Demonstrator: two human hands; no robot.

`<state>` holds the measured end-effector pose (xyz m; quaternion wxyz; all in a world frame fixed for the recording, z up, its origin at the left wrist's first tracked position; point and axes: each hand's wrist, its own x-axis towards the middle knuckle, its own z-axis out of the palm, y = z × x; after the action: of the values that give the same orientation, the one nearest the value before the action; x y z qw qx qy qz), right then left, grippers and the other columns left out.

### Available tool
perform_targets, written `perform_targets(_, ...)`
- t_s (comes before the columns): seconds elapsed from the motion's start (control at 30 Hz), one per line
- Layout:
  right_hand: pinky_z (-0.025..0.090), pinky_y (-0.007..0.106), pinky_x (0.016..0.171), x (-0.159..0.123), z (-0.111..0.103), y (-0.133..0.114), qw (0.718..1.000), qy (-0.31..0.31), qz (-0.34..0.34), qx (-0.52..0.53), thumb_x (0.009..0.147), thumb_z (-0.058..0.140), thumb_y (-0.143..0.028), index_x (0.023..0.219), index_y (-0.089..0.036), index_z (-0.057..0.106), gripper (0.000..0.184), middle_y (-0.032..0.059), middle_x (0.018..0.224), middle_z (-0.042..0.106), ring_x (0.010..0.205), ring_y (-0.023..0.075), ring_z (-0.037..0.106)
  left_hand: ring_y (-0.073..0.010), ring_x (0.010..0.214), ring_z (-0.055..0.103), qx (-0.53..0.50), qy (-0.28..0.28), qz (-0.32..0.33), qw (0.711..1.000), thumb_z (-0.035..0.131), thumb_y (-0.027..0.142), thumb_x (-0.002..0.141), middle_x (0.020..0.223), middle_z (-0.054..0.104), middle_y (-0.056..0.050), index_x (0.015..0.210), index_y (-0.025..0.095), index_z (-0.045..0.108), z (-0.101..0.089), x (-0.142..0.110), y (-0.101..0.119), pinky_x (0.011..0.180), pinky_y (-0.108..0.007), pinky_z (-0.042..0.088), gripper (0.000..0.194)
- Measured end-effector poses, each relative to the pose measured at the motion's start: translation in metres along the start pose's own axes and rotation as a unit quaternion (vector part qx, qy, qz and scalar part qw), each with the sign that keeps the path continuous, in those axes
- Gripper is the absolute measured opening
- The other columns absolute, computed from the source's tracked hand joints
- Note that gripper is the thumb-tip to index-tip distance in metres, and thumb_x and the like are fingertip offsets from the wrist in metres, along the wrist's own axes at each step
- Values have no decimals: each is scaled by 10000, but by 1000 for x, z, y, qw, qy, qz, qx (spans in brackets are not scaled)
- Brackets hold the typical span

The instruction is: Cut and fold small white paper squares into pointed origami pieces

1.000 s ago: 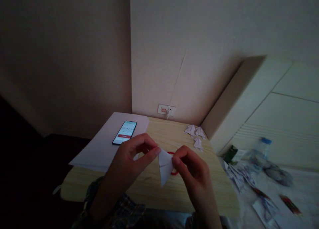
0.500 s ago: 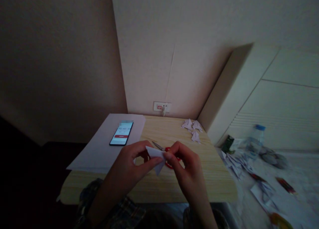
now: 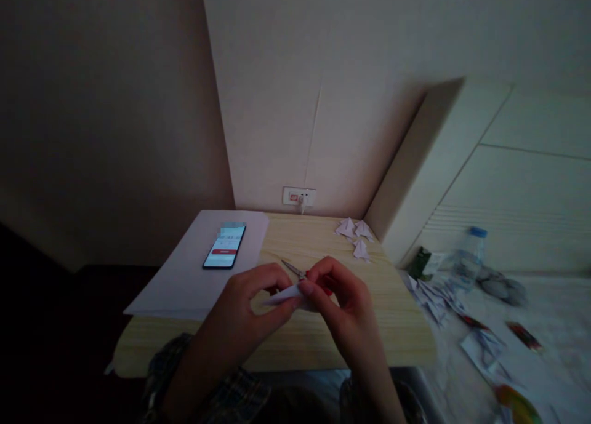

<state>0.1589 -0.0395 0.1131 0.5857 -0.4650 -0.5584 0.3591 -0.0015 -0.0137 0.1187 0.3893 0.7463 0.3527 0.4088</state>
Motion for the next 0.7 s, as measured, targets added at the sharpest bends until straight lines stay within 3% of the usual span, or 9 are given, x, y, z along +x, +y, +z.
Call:
perform_targets(0.17, 430, 270, 585, 2, 0, 0, 999, -28, -8, -28, 807, 750, -326, 658, -212, 632, 221, -33, 609, 606, 589, 137, 542, -124, 644, 562, 7, 22, 5, 1000, 647, 218, 852, 659, 607, 49, 667, 198, 625, 1, -1, -3, 620, -230, 411, 188)
perform_targets(0.43, 424, 274, 599, -2, -1, 2, 999, -4, -36, -30, 811, 676, -218, 739, -216, 652, 75, -22, 668, 658, 631, 151, 596, -116, 594, 528, 13, 48, 26, 998, 643, 188, 837, 626, 598, 52, 633, 202, 596, 5, 1, 1, 580, -228, 397, 210)
perform_targets(0.7, 403, 271, 582, -3, -1, 1, 993, -7, -66, -98, 811, 680, -174, 688, -215, 627, 140, -35, 624, 603, 603, 142, 536, -151, 722, 638, 51, 76, 14, 996, 646, 178, 838, 729, 690, 28, 751, 210, 663, 3, 2, 2, 716, -246, 483, 95)
